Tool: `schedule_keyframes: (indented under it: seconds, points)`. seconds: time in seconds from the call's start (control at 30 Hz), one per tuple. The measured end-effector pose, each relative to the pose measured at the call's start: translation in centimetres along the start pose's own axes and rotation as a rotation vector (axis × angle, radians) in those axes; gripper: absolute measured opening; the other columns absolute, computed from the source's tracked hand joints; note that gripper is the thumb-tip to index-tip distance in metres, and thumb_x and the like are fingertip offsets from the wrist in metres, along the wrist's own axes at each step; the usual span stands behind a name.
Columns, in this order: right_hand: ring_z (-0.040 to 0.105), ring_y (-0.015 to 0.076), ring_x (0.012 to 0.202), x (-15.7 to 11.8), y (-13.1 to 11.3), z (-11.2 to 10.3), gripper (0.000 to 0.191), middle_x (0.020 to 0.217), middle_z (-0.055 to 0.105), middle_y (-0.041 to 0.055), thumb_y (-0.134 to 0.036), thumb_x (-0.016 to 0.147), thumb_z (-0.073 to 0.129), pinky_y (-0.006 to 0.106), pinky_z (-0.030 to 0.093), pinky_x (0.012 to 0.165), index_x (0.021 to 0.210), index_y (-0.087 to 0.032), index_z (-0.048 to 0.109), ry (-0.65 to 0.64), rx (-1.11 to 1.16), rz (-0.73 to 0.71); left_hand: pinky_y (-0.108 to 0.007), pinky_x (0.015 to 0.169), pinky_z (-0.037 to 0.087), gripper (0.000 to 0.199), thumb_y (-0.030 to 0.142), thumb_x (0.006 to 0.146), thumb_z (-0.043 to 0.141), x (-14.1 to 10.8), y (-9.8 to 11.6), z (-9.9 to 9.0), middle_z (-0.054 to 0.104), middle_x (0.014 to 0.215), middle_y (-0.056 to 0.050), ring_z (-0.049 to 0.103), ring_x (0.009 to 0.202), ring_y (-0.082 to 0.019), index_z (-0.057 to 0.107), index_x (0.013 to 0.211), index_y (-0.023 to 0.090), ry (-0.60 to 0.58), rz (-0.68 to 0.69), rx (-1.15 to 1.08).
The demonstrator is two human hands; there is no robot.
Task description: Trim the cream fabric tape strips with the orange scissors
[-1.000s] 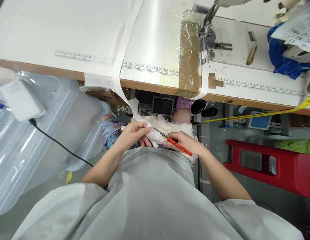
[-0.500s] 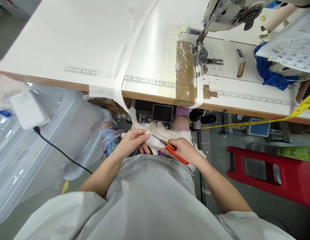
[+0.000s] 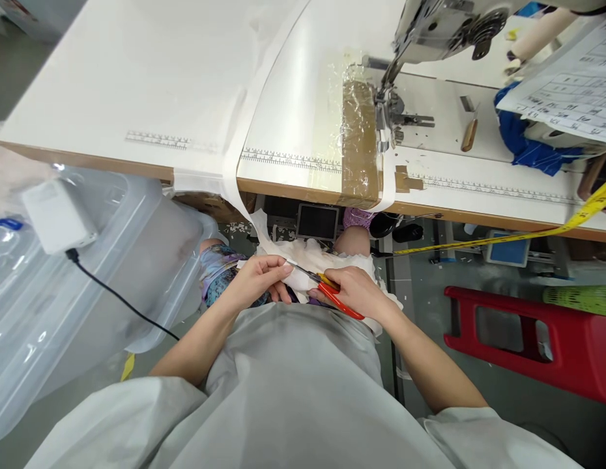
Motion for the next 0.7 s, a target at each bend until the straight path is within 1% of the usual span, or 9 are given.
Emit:
schedule_keyframes:
  seconds: [0.13, 0.2, 0.27, 0.37, 0.43, 0.5, 0.6, 0.67, 0.7]
  points:
    - [0.027, 0.0123, 0.053, -0.1, 0.6, 0.5, 0.061, 0.053, 0.037, -0.0028, -0.076, 0.082, 0.041, 0.028, 0.020, 0.055, 0.057, -0.022, 0.032, -0.001, 0.067, -0.005, -0.016, 0.043, 0.044, 0.047, 0.058, 0.072, 0.074, 0.0, -0.4, 0.2, 0.067, 0.054, -0.006, 0.065, 0.048, -0.015, 0.058, 0.074, 0.014, -0.008, -0.011, -0.014]
    - [0.027, 0.0119, 0.053, -0.1, 1.0, 0.4, 0.060, 0.053, 0.036, -0.0033, -0.075, 0.082, 0.045, 0.028, 0.020, 0.054, 0.057, -0.021, 0.033, 0.005, 0.093, -0.013, -0.017, 0.044, 0.045, 0.047, 0.058, 0.073, 0.073, 0.0, -0.4, 0.1, 0.068, 0.055, -0.007, 0.065, 0.049, -0.015, 0.058, 0.075, 0.014, -0.012, -0.014, -0.002]
    - [0.031, 0.0117, 0.054, 0.0, 1.3, 0.1, 0.057, 0.055, 0.038, -0.0034, -0.072, 0.081, 0.050, 0.027, 0.023, 0.054, 0.058, -0.021, 0.036, 0.012, 0.169, -0.030, -0.017, 0.045, 0.046, 0.047, 0.059, 0.074, 0.072, 0.0, -0.3, 0.1, 0.068, 0.057, -0.008, 0.066, 0.050, -0.015, 0.058, 0.077, 0.014, -0.021, -0.019, 0.018]
    - [0.044, 0.0133, 0.063, 0.5, 0.8, -0.4, 0.049, 0.069, 0.050, -0.0011, -0.067, 0.079, 0.057, 0.026, 0.033, 0.059, 0.070, -0.020, 0.048, 0.016, 0.436, -0.082, -0.018, 0.050, 0.048, 0.046, 0.057, 0.077, 0.069, 0.1, -0.1, 0.3, 0.070, 0.062, -0.009, 0.068, 0.055, -0.016, 0.056, 0.084, 0.014, -0.048, -0.020, 0.040]
    - [0.049, 0.0146, 0.070, 1.0, 0.0, -0.4, 0.047, 0.078, 0.054, 0.0005, -0.065, 0.076, 0.062, 0.026, 0.039, 0.063, 0.081, -0.019, 0.053, 0.026, 0.645, -0.105, -0.020, 0.053, 0.050, 0.046, 0.055, 0.078, 0.069, 0.4, -0.2, 0.8, 0.071, 0.065, -0.008, 0.070, 0.061, -0.018, 0.052, 0.093, 0.016, -0.064, -0.004, 0.034]
    - [0.047, 0.0140, 0.067, 1.8, -0.6, 0.0, 0.049, 0.074, 0.052, -0.0007, -0.064, 0.072, 0.066, 0.026, 0.039, 0.061, 0.085, -0.019, 0.053, 0.072, 0.772, -0.095, -0.023, 0.055, 0.052, 0.046, 0.054, 0.079, 0.067, 0.5, -0.4, 1.4, 0.071, 0.066, -0.005, 0.071, 0.065, -0.020, 0.046, 0.099, 0.018, -0.085, 0.014, 0.013]
    - [0.042, 0.0128, 0.060, 2.5, -1.1, 0.4, 0.046, 0.065, 0.047, -0.0029, -0.063, 0.072, 0.066, 0.026, 0.036, 0.056, 0.080, -0.019, 0.052, 0.188, 0.792, -0.074, -0.026, 0.057, 0.053, 0.044, 0.054, 0.082, 0.062, 0.3, -0.2, 2.1, 0.069, 0.066, -0.002, 0.072, 0.068, -0.022, 0.040, 0.101, 0.021, -0.127, 0.032, 0.029]
    - [0.045, 0.0135, 0.060, 2.1, -1.0, -0.2, 0.042, 0.066, 0.050, -0.0016, -0.060, 0.075, 0.064, 0.027, 0.038, 0.057, 0.077, -0.020, 0.052, 0.296, 0.728, -0.082, -0.026, 0.056, 0.053, 0.040, 0.051, 0.085, 0.059, -0.2, 1.2, 1.4, 0.069, 0.073, -0.003, 0.071, 0.070, -0.021, 0.042, 0.103, 0.021, -0.105, 0.082, 0.141]
    - [0.048, 0.0143, 0.062, 1.5, -0.9, -0.7, 0.039, 0.068, 0.053, -0.0004, -0.057, 0.077, 0.063, 0.027, 0.040, 0.059, 0.077, -0.020, 0.052, 0.355, 0.684, -0.092, -0.025, 0.055, 0.051, 0.036, 0.049, 0.086, 0.059, -0.4, 2.7, 0.5, 0.069, 0.078, -0.004, 0.070, 0.069, -0.020, 0.045, 0.103, 0.020, -0.044, 0.135, 0.239]
Point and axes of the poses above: each hand's wrist, its own x-axis towards the middle knuckle, its own z-axis out of the palm, y = z × x, the point moved 6 cm from there along x, towards the middle knuckle
